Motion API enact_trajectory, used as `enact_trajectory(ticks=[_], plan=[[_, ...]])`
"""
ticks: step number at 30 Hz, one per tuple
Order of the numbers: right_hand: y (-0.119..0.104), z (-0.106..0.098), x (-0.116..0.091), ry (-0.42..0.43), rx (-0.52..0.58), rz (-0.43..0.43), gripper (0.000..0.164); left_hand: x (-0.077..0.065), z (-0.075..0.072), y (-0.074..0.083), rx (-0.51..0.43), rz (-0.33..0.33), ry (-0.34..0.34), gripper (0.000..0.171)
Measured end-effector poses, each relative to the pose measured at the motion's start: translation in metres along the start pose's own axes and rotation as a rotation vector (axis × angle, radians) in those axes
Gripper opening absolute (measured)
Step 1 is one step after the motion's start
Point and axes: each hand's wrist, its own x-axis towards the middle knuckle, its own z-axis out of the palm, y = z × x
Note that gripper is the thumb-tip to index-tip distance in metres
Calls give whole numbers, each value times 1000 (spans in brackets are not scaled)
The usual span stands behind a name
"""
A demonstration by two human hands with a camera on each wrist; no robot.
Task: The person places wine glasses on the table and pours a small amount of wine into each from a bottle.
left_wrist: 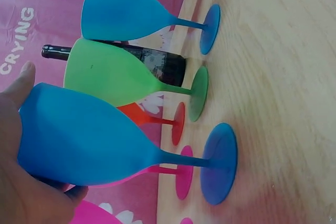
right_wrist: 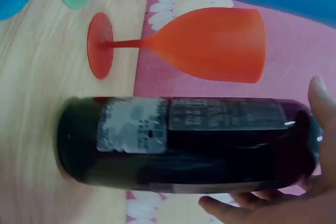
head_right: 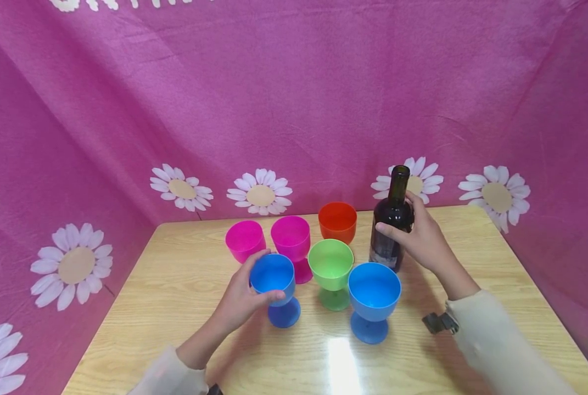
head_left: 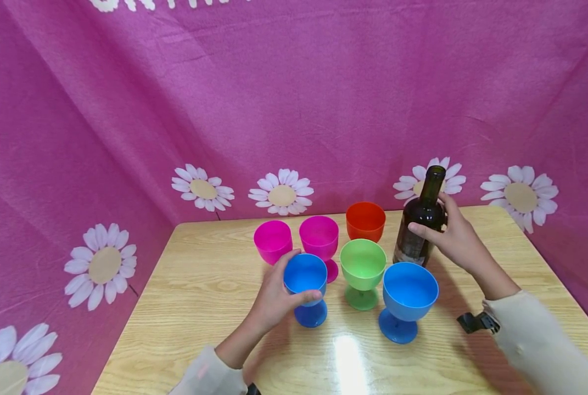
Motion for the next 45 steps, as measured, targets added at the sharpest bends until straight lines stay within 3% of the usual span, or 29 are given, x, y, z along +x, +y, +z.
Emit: enact_trajectory(ticks=[11,20,26,45], plan=[[25,13,12,31,195,-34,89,1,5,-12,-127,29,-41,85],[41,20,12,-16,345,-53,90,1,7,-12,-138,31,-36,84],[51,27,12,-20,335,-70,92,1,7,-12,-139,25,-39,84],[50,31,14,35,317,-65,96,3,6,-11,-131,34,-37,85]])
